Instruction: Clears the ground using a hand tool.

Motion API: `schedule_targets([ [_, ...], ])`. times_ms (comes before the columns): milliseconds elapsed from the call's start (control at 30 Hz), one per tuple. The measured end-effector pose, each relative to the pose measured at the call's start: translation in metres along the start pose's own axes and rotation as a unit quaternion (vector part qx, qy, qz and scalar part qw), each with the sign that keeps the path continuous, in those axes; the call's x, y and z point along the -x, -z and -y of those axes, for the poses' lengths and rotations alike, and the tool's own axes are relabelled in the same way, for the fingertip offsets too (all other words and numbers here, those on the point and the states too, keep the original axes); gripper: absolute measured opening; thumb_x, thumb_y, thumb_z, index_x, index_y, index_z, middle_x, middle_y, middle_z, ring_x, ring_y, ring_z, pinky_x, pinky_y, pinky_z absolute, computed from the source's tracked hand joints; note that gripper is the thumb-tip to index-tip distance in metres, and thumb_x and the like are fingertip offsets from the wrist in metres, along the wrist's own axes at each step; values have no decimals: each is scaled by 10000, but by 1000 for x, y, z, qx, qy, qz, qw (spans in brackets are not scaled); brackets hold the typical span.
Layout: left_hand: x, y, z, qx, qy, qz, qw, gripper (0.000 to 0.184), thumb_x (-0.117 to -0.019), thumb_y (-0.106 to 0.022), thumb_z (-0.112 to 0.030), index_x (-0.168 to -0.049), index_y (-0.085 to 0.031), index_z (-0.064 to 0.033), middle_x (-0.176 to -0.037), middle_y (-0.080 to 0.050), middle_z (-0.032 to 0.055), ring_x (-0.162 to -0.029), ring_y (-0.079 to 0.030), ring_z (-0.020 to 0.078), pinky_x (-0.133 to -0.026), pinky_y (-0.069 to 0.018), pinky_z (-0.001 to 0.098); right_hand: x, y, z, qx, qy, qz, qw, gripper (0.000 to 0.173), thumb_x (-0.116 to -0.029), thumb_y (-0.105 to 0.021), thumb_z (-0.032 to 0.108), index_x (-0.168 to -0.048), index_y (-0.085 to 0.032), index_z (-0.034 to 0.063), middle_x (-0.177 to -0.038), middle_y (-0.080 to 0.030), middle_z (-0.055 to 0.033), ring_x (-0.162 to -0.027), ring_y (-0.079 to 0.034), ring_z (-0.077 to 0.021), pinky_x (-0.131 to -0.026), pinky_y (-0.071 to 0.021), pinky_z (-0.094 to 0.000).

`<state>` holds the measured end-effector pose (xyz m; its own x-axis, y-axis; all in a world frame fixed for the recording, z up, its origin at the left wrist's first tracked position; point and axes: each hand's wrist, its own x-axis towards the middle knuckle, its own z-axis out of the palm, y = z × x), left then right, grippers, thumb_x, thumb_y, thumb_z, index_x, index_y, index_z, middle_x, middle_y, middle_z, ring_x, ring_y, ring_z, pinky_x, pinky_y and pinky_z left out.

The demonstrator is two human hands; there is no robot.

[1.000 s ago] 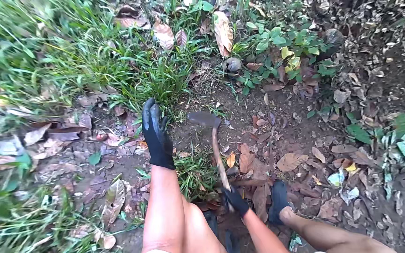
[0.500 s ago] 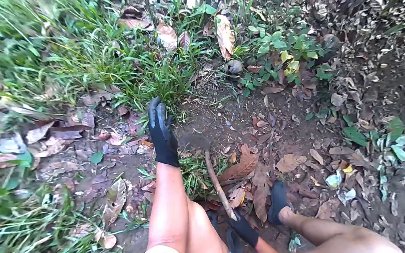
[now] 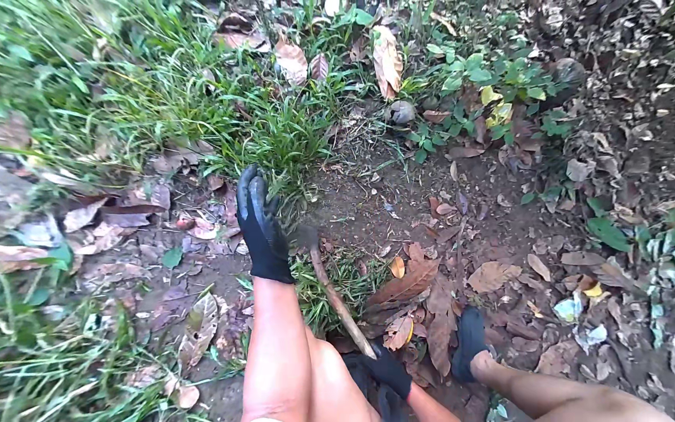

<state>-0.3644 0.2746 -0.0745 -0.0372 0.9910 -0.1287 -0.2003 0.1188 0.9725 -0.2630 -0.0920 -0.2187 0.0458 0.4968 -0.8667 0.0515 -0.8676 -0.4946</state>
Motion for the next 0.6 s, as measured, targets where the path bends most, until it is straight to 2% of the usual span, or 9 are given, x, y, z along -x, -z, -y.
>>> schedule_targets([
  [100, 1, 4, 1, -11, -3, -6, 1000, 469, -1091, -433, -311, -1518, -460, -121, -1557, -460, 99, -1390, -504, 224, -1097, -492, 438, 1, 23, 12, -100, 0, -55, 993, 458, -1023, -609, 345, -1370, -538, 54, -724, -600, -63, -533, -572, -160, -525, -538, -353],
  [200, 6, 4, -4, -16, -24, 8, 1000, 482, -1087, -414, -317, -1521, -452, -111, -1557, -456, 97, -1396, -496, 226, -1112, -482, 449, -35, 27, 62, -322, 83, -118, 936, 407, -1094, -470, 287, -1417, -465, 41, -643, -525, -18, -487, -529, -136, -468, -518, -317],
  [267, 8, 0, -4, -5, -27, 9, 1000, 472, -1095, -428, -311, -1518, -454, -104, -1550, -465, 96, -1381, -513, 227, -1106, -488, 440, -56, 15, 68, -386, 98, -124, 909, 369, -1111, -415, 275, -1404, -438, 52, -617, -499, 0, -469, -524, -133, -451, -516, -313],
  [333, 8, -7, -1, 0, -21, 12, 1000, 476, -1089, -437, -310, -1511, -454, -92, -1538, -476, 103, -1369, -521, 224, -1096, -490, 434, -51, 5, 32, -290, 56, -109, 949, 397, -1093, -487, 315, -1351, -472, 15, -644, -523, -34, -488, -533, -144, -479, -525, -326],
  [400, 6, -15, 8, -30, -16, 23, 999, 495, -1089, -437, -309, -1522, -433, -70, -1542, -468, 124, -1371, -518, 220, -1108, -485, 426, -22, 3, -15, -150, -8, -66, 986, 451, -1056, -549, 387, -1327, -532, 28, -734, -578, -64, -558, -570, -160, -562, -546, -354],
  [500, 11, -23, 33, -135, 18, 39, 990, 567, -1092, -426, -331, -1587, -322, -74, -1610, -383, 150, -1445, -442, 222, -1171, -419, 438, 30, 16, -36, -79, -30, -45, 995, 447, -1023, -604, 339, -1347, -572, 31, -968, -657, -97, -790, -616, -149, -775, -543, -358],
  [533, 23, -27, 44, -180, 42, 38, 982, 613, -1085, -444, -352, -1611, -272, -88, -1630, -351, 164, -1471, -411, 244, -1185, -397, 454, 44, 23, -31, -69, -38, -57, 995, 434, -1017, -618, 339, -1325, -596, 34, -954, -672, -99, -777, -629, -154, -764, -553, -368],
  [567, 44, -30, 56, -223, 79, 48, 970, 686, -1075, -473, -384, -1640, -200, -107, -1655, -304, 181, -1505, -361, 281, -1211, -355, 484, 54, 29, -20, -67, -41, -75, 994, 385, -1023, -612, 338, -1263, -602, 36, -822, -626, -70, -639, -588, -143, -628, -539, -347],
  [600, 74, -33, 69, -259, 129, 69, 955, 771, -1058, -512, -419, -1657, -126, -125, -1662, -275, 213, -1509, -341, 339, -1207, -338, 535, 61, 36, -4, -71, -40, -95, 992, 356, -1030, -605, 328, -1233, -591, 36, -736, -587, -60, -542, -558, -146, -535, -525, -339],
])
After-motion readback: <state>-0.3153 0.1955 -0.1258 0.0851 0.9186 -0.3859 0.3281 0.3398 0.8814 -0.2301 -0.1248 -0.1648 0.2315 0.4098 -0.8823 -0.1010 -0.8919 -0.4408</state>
